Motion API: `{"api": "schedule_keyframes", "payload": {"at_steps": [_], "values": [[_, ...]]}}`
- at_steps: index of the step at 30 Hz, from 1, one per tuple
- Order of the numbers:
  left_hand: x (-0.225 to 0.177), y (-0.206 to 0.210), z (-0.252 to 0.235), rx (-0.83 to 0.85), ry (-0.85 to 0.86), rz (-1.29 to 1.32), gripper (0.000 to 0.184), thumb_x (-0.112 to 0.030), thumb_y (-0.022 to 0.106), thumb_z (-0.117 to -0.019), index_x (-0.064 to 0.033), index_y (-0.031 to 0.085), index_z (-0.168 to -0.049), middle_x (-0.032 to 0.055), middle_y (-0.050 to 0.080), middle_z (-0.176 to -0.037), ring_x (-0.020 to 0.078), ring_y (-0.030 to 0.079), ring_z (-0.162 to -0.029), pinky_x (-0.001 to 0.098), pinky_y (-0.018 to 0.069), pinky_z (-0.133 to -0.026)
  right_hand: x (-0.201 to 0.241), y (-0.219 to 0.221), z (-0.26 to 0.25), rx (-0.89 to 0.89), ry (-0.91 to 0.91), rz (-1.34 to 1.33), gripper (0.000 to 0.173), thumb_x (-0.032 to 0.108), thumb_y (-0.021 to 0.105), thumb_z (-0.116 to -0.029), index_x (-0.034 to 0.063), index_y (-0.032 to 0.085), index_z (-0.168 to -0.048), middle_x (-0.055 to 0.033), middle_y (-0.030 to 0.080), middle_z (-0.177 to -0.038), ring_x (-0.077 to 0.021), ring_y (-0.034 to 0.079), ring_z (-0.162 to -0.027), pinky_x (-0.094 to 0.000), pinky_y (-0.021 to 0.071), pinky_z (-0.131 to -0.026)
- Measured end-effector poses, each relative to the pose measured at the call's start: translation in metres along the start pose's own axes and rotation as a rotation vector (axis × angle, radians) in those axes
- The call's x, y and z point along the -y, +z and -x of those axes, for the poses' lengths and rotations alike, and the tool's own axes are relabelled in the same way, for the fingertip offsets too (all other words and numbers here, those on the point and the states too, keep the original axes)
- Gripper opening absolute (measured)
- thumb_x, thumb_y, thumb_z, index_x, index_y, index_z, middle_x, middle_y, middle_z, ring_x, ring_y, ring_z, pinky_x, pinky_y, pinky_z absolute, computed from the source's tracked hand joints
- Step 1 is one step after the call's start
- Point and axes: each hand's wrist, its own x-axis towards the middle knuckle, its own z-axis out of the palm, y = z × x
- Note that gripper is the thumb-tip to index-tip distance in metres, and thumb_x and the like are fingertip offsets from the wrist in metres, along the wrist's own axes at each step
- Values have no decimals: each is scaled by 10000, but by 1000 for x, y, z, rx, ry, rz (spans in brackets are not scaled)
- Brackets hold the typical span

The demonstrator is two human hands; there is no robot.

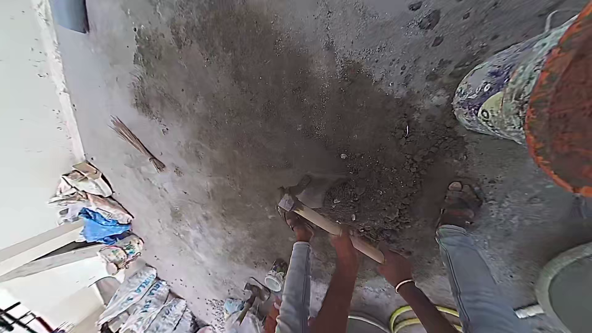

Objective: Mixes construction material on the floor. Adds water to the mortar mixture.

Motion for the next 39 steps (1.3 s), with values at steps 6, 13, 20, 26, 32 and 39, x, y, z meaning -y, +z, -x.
{"api": "schedule_keyframes", "payload": {"at_steps": [6, 13, 20, 26, 32, 39], "values": [[-187, 27, -91, 123, 322, 16, 128, -22, 503, -1033, -55, 486, -911, 17, 490, -601, 133, 526, -481, 298, 559, -541, 180, -103, -24, -155, -239, -77, 524, 205, 610, -968, 68, 537, -1468, -209, 696, -1254, -403, 683, -1133, -595, 517, -937], [-357, 183, -225, 81, 572, -259, 114, -111, 553, -1004, -98, 450, -1051, -9, 474, -665, 92, 505, -473, 256, 510, -466, 330, -247, -118, -388, -332, -353, 440, 191, 691, -927, 62, 623, -1342, -197, 710, -1190, -367, 690, -1119, -580, 551, -888], [-291, 200, -214, 24, 505, -484, 404, -200, 582, -1009, -68, 401, -1345, 66, 552, -847, 151, 600, -595, 333, 570, -563, 273, -221, -103, -355, -161, -386, 497, 190, 696, -929, 68, 588, -1399, -204, 696, -1226, -367, 684, -1140, -574, 560, -908], [-154, 160, -161, 33, 378, -489, 456, -205, 629, -1013, 1, 436, -1371, 150, 593, -915, 206, 615, -628, 388, 582, -621, 161, -139, -89, -287, -61, -418, 596, 193, 730, -926, 80, 534, -1478, -235, 686, -1254, -410, 670, -1159, -615, 530, -966], [-32, 122, -61, 206, 0, -300, 238, -42, 636, -989, 36, 499, -1168, 110, 571, -786, 163, 580, -586, 301, 555, -583, 5, -50, -67, -279, 56, -307, 581, 240, 723, -921, 76, 571, -1457, -233, 720, -1177, -405, 701, -1101, -594, 542, -962], [-46, 171, 6, 382, 69, -217, 128, -92, 630, -1000, -43, 536, -1073, 45, 583, -725, 131, 587, -584, 278, 546, -592, -27, -122, -34, -481, 16, -295, 485, 210, 732, -930, -8, 637, -1352, -269, 729, -1101, -448, 706, -1056, -621, 527, -941]]}}
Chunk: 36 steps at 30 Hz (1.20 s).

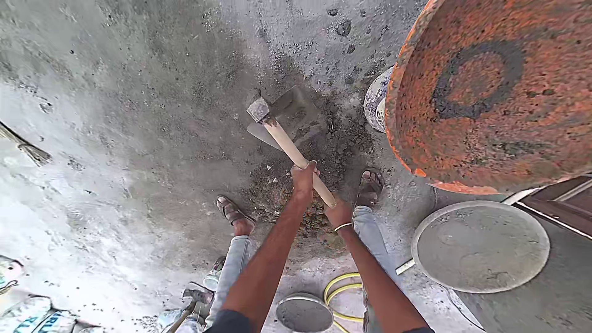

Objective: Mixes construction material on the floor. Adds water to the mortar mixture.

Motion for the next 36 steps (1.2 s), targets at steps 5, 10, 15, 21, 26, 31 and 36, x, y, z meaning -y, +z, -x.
{"api": "schedule_keyframes", "payload": {"at_steps": [5, 10, 15, 21, 26, 31, 36], "values": [[-79, 104, -64, 67, 214, -98, 177, -33, 615, -982, -9, 502, -1116, 52, 529, -721, 121, 549, -540, 258, 528, -534, 52, -57, -91, -226, -89, -198, 391, 185, 724, -943, -13, 637, -1268, -293, 712, -1040, -478, 704, -988, -661, 538, -838], [-103, 185, -110, 36, 300, -646, 350, -189, 628, -1001, 15, 564, -1279, 190, 655, -1074, 274, 660, -950, 446, 547, -834, 71, -85, -145, -275, -17, -406, 398, 172, 701, -944, -33, 628, -1277, -267, 688, -1152, -412, 674, -1090, -605, 517, -942], [-94, 194, -96, 31, 246, -743, 346, -220, 623, -1012, 4, 581, -1272, 208, 652, -1168, 298, 667, -1050, 471, 554, -875, 67, -99, -106, -239, 58, -422, 407, 140, 683, -965, -80, 601, -1297, -293, 660, -1201, -408, 646, -1141, -570, 493, -999], [-79, 174, -80, 32, 70, -723, 396, -213, 655, -988, -6, 552, -1309, 203, 649, -1156, 274, 684, -979, 434, 573, -828, 63, -103, -55, -176, 162, -313, 408, 140, 681, -969, -78, 596, -1303, -304, 658, -1187, -430, 649, -1112, -586, 502, -960], [-50, 154, -64, 70, -13, -658, 395, -220, 676, -980, -2, 565, -1290, 204, 655, -1134, 291, 676, -981, 460, 563, -831, 47, -103, -13, -110, 187, -238, 432, 152, 643, -1004, -78, 560, -1361, -338, 625, -1269, -482, 600, -1209, -638, 456, -1015], [-9, 147, -51, 90, -87, -462, 377, -209, 686, -975, 8, 579, -1265, 226, 654, -1128, 328, 665, -997, 498, 553, -840, -13, -89, -22, -174, 145, -85, 383, 141, 739, -937, -61, 636, -1246, -310, 678, -1129, -461, 659, -1074, -647, 494, -940], [8, 141, -40, 125, -141, -432, 378, -205, 667, -987, 18, 574, -1277, 247, 651, -1162, 348, 666, -1053, 519, 551, -874, -29, -90, -11, -155, 142, -91, 367, 100, 737, -934, -77, 627, -1236, -281, 682, -1089, -387, 666, -1025, -570, 501, -939]]}}
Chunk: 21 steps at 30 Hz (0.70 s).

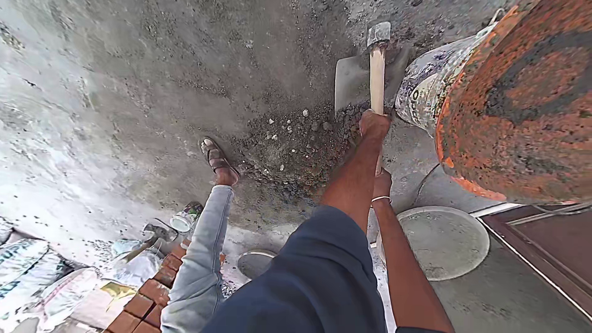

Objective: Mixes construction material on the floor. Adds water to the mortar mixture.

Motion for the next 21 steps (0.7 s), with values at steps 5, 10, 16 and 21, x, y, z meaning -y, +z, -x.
{"api": "schedule_keyframes", "payload": {"at_steps": [5, 10, 16, 21], "values": [[22, -17, 2, -18, 15, -102, 419, -233, 659, -996, -4, 554, -1331, 240, 653, -1195, 349, 672, -1074, 520, 554, -900, 5, 37, 25, 18, 49, -123, 385, 60, 746, -894, -91, 598, -1216, -258, 665, -1033, -345, 659, -941, -532, 525, -885], [148, -76, 53, -23, -58, 48, 440, -263, 648, -997, -16, 510, -1334, 204, 638, -939, 302, 641, -722, 462, 557, -651, -23, 108, 135, 80, 165, -121, 398, 95, 772, -898, -70, 645, -1238, -239, 705, -991, -347, 687, -928, -528, 545, -879], [189, -146, 100, 210, 57, 671, 119, -11, 568, -991, -98, 521, -924, -22, 471, -592, 93, 488, -490, 249, 494, -529, -57, 137, 174, -176, -123, 180, 389, 100, 794, -806, -48, 716, -1157, -219, 755, -874, -426, 744, -770, -625, 556, -667], [99, -124, -7, 395, 300, 966, 415, -146, 387, -1059, -196, 432, -650, -76, 371, -454, 67, 374, -370, 226, 403, -425, -2, 78, 34, -147, -282, 289, 417, 192, 755, -910, -3, 653, -1264, -266, 732, -1029, -472, 716, -951, -664, 531, -794]]}}
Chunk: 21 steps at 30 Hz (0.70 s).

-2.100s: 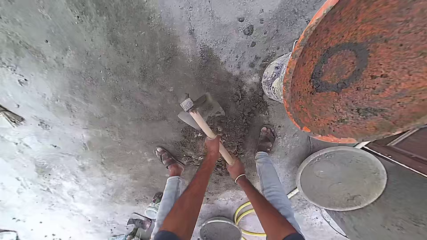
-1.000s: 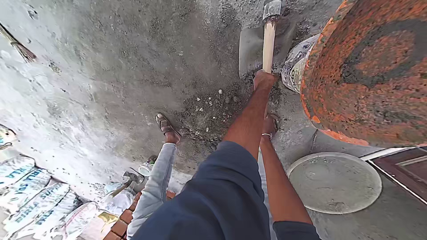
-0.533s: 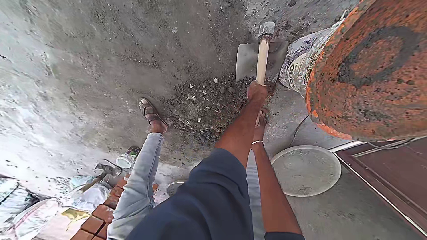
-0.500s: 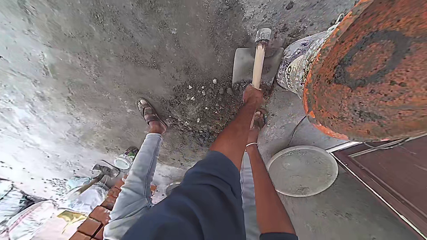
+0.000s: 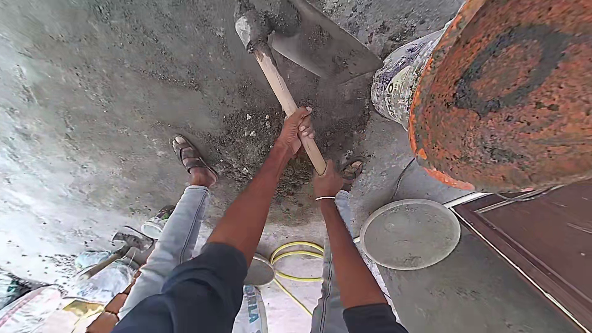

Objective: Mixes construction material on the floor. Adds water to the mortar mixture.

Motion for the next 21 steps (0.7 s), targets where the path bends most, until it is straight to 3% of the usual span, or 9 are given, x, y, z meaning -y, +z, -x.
{"api": "schedule_keyframes", "payload": {"at_steps": [1, 3, 4, 6, 9, 12, 16, 21], "values": [[3, 4, -21, 41, -4, 15, 459, -160, 358, -1063, -202, 410, -609, -72, 368, -439, 70, 370, -358, 228, 391, -415, 2, -12, -17, 65, 28, 10, 444, 206, 723, -954, -6, 618, -1329, -282, 718, -1090, -487, 700, -1016, -670, 526, -836], [23, 6, -47, 112, -39, 31, 473, -144, 331, -1048, -206, 396, -583, -66, 370, -433, 71, 366, -356, 228, 379, -404, 14, -44, -32, 323, 182, 19, 539, 198, 605, -1042, 7, 458, -1523, -290, 634, -1335, -476, 606, -1253, -636, 465, -1025], [37, 2, -56, 142, -62, 38, 443, -122, 336, -1027, -206, 405, -598, -67, 372, -437, 67, 368, -356, 224, 381, -401, 6, -33, -34, 301, 230, 2, 534, 195, 601, -1038, 19, 465, -1524, -281, 635, -1342, -465, 608, -1254, -629, 465, -1029], [65, -13, -63, 183, -117, 39, 361, -89, 362, -998, -200, 444, -665, -70, 388, -451, 62, 385, -363, 225, 395, -407, -29, 33, -35, 60, 274, -32, 452, 196, 683, -969, 43, 605, -1388, -251, 712, -1181, -445, 688, -1095, -642, 514, -917], [88, -31, -69, 239, -176, -7, 287, -65, 403, -990, -188, 480, -742, -69, 420, -470, 61, 415, -379, 226, 414, -420, -49, 85, -39, -41, 338, -100, 404, 167, 708, -937, 58, 653, -1322, -210, 733, -1137, -399, 705, -1067, -606, 528, -908], [94, -32, -85, 304, -194, -38, 316, -37, 422, -943, -194, 457, -671, -65, 421, -450, 56, 415, -375, 226, 405, -419, -50, 100, -53, -69, 393, -136, 372, 239, 688, -989, 64, 646, -1315, -206, 724, -1166, -384, 693, -1104, -597, 518, -939], [111, -23, -120, 355, -244, -64, 386, -27, 403, -949, -202, 400, -605, -63, 395, -435, 57, 386, -356, 227, 383, -392, -50, 106, -75, -109, 494, -96, 337, 286, 654, -1014, 94, 650, -1291, -187, 736, -1105, -366, 708, -1061, -579, 533, -912], [114, -6, -128, 170, -293, -211, 376, -45, 462, -1005, -166, 391, -656, -53, 355, -443, 65, 354, -350, 225, 369, -369, -46, 109, -83, -84, 541, -182, 377, 252, 659, -1013, 98, 620, -1355, -204, 726, -1135, -373, 696, -1090, -570, 524, -951]]}}
